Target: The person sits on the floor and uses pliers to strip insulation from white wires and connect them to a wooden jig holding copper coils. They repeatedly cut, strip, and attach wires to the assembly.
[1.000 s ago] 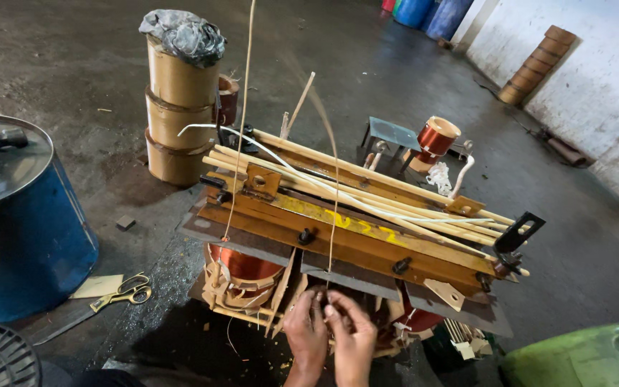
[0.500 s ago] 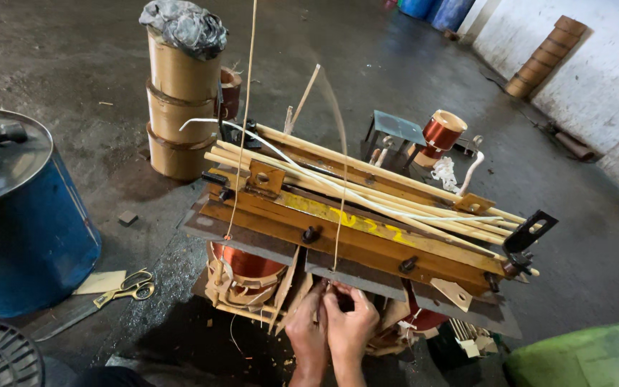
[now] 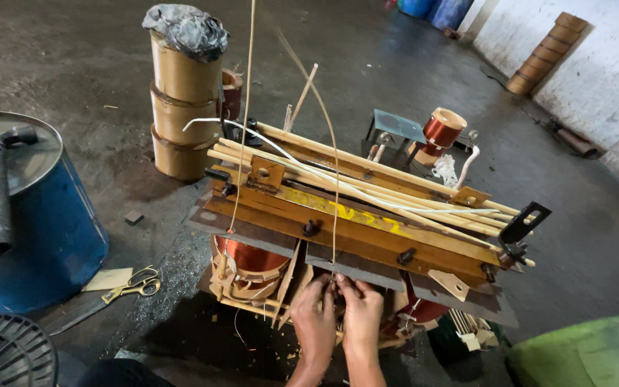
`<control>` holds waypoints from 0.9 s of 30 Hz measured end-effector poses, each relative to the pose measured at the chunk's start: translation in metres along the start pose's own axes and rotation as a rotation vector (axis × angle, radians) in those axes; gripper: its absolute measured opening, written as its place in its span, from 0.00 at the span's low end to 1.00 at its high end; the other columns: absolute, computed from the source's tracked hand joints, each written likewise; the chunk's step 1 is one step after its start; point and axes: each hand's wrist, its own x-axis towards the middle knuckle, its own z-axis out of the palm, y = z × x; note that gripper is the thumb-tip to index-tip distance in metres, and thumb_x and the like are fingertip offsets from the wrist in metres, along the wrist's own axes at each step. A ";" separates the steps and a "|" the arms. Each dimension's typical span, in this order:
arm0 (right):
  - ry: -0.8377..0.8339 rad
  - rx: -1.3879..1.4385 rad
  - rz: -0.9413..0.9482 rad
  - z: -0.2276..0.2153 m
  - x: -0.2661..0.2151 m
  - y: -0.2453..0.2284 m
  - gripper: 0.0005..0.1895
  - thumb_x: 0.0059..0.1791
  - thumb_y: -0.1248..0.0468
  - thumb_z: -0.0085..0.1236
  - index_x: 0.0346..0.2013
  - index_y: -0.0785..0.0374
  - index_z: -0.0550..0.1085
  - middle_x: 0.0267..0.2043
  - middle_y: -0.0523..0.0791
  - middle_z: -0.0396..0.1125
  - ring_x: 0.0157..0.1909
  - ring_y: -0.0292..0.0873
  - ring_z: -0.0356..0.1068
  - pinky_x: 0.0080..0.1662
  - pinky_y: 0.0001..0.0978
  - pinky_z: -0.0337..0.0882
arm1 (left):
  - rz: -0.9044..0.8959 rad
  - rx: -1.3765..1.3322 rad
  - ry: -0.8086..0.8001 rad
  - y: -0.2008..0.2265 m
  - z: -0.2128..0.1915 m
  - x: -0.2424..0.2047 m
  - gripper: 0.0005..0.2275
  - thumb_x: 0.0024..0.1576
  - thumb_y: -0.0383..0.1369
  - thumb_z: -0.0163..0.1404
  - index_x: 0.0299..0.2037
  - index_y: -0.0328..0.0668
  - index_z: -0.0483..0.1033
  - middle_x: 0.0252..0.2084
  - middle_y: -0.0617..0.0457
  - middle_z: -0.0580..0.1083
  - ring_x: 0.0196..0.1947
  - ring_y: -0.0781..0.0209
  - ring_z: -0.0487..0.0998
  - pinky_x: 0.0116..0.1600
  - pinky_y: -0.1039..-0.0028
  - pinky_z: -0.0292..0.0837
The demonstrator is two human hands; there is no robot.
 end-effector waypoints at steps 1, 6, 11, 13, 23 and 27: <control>0.040 0.029 0.020 0.000 -0.003 0.000 0.11 0.48 0.69 0.63 0.42 0.74 0.80 0.37 0.46 0.74 0.37 0.37 0.69 0.42 0.29 0.69 | 0.018 0.018 -0.002 -0.001 0.000 0.001 0.10 0.52 0.20 0.55 0.45 0.31 0.80 0.40 0.41 0.82 0.39 0.47 0.84 0.44 0.64 0.78; 0.132 0.165 0.104 -0.001 -0.031 0.004 0.05 0.47 0.70 0.60 0.35 0.69 0.80 0.36 0.48 0.75 0.38 0.40 0.72 0.44 0.29 0.71 | 0.044 0.012 0.036 -0.014 0.004 0.000 0.13 0.51 0.23 0.58 0.47 0.31 0.78 0.40 0.40 0.81 0.37 0.46 0.84 0.39 0.64 0.78; 0.027 -0.399 -0.296 0.004 -0.039 -0.005 0.08 0.44 0.70 0.66 0.37 0.67 0.84 0.38 0.46 0.75 0.40 0.38 0.71 0.42 0.28 0.69 | -0.007 -0.053 0.023 -0.026 0.008 -0.001 0.10 0.53 0.24 0.55 0.44 0.38 0.81 0.38 0.46 0.83 0.35 0.51 0.86 0.37 0.68 0.81; 0.028 -0.479 -0.309 0.006 -0.032 -0.015 0.11 0.43 0.69 0.66 0.39 0.67 0.83 0.40 0.45 0.77 0.42 0.37 0.75 0.45 0.28 0.73 | 0.022 -0.035 0.047 -0.024 0.006 -0.002 0.06 0.56 0.23 0.54 0.42 0.35 0.81 0.37 0.43 0.82 0.35 0.49 0.85 0.38 0.65 0.78; 0.081 -0.707 -0.366 0.016 -0.012 -0.017 0.13 0.40 0.70 0.69 0.38 0.69 0.82 0.38 0.48 0.80 0.40 0.40 0.78 0.47 0.30 0.74 | -0.044 0.054 0.084 -0.016 0.007 0.009 0.06 0.55 0.24 0.56 0.41 0.34 0.81 0.37 0.43 0.82 0.33 0.51 0.86 0.38 0.68 0.79; 0.173 -0.620 -0.464 0.026 -0.018 -0.006 0.14 0.39 0.71 0.68 0.38 0.71 0.79 0.37 0.49 0.79 0.40 0.41 0.79 0.45 0.31 0.75 | 0.067 0.001 0.120 -0.014 0.001 0.004 0.11 0.54 0.21 0.53 0.47 0.33 0.80 0.41 0.43 0.82 0.38 0.50 0.85 0.43 0.67 0.79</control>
